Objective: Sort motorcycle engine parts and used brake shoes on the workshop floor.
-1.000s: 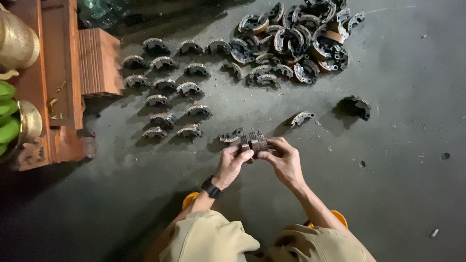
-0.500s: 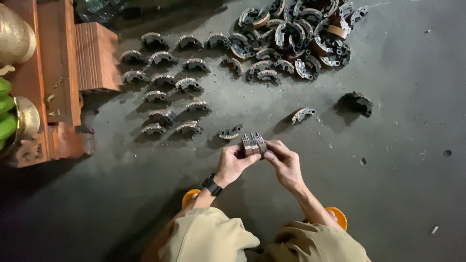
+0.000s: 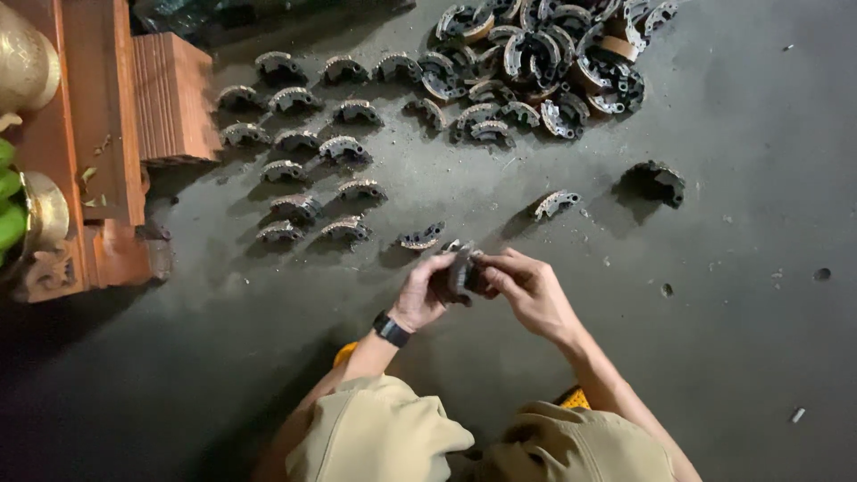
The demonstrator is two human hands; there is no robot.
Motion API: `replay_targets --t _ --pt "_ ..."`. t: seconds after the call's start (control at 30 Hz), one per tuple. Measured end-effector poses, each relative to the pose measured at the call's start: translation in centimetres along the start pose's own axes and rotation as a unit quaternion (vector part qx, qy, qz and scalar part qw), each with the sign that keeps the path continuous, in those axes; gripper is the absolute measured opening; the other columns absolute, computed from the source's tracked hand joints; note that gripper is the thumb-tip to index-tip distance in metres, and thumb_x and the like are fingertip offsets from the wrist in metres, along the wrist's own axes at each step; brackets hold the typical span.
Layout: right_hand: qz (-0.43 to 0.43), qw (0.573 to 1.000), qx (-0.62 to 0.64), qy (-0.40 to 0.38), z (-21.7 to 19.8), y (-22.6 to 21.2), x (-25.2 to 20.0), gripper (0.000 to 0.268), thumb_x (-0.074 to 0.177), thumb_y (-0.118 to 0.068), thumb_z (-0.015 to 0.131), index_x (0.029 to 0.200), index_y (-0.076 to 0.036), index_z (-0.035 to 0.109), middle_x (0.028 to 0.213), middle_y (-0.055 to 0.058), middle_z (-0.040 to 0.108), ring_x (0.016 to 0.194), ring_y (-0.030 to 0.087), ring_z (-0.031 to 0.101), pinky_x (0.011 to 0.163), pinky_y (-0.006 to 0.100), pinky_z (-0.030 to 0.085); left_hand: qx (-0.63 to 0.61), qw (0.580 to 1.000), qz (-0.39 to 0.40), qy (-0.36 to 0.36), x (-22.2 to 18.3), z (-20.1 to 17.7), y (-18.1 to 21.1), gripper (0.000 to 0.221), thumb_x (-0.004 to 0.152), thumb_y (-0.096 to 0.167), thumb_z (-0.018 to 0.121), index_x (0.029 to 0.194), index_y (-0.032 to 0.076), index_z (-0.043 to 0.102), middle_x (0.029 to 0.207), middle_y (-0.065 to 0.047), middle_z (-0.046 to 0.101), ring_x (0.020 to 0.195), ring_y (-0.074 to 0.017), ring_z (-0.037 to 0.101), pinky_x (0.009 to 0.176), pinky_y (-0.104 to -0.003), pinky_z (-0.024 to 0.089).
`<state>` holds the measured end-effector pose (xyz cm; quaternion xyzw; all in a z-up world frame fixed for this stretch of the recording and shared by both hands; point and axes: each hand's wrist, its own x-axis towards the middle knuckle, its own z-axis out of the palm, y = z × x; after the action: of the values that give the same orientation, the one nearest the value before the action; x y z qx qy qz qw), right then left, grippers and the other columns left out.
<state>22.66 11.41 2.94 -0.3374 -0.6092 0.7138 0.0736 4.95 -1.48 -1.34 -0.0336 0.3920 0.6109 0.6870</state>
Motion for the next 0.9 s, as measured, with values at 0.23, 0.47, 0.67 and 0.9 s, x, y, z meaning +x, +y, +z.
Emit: replay_targets --t 0.23,0.47,0.67,0.9 --pt "-0.035 0.997 -0.011 0.074 -1.2 -2.3 -0.1 0.026 0.101 -0.006 0.06 0.124 0.0 0.071 0.103 0.008 0.077 0.092 0.015 0.073 0.082 0.029 0.061 -0.192 0.961 -0.074 -0.187 -0.3 -2.2 0.7 0.052 0.104 0.041 0.047 0.099 -0.008 0.065 0.082 -0.018 0.068 0.062 -0.0255 0.066 0.057 -0.035 0.055" --pt "-0.134 0.989 -0.06 -0.026 -0.1 -5.0 0.1 0.046 0.09 -0.012 0.074 0.134 0.001 0.063 0.129 0.011 0.066 0.112 0.019 0.067 0.096 0.035 0.056 -0.162 0.966 -0.123 -0.159 -0.9 -1.7 1.8 0.045 0.102 0.036 0.047 0.113 -0.005 0.063 0.079 -0.017 0.066 0.058 -0.021 0.062 0.048 -0.031 0.049" --pt "-0.011 0.992 -0.069 -0.109 -0.5 -1.6 1.3 0.054 0.077 -0.015 0.086 0.127 0.0 0.069 0.112 0.01 0.074 0.102 0.016 0.071 0.09 0.033 0.059 0.007 0.969 -0.178 -0.169 -0.5 -1.3 2.1 0.054 0.101 0.045 0.055 0.126 -0.004 0.056 0.089 -0.011 0.07 0.068 -0.0186 0.071 0.048 -0.029 0.056" --pt "0.111 0.991 -0.045 -0.054 -1.3 4.0 1.2 0.049 0.08 -0.019 0.082 0.123 0.0 0.069 0.107 0.01 0.077 0.097 0.016 0.071 0.086 0.034 0.06 0.291 0.94 -0.122 -0.129 0.3 -0.7 2.0 0.047 0.092 0.032 0.075 0.12 -0.004 0.063 0.097 -0.009 0.072 0.08 -0.02 0.074 0.061 -0.036 0.064"
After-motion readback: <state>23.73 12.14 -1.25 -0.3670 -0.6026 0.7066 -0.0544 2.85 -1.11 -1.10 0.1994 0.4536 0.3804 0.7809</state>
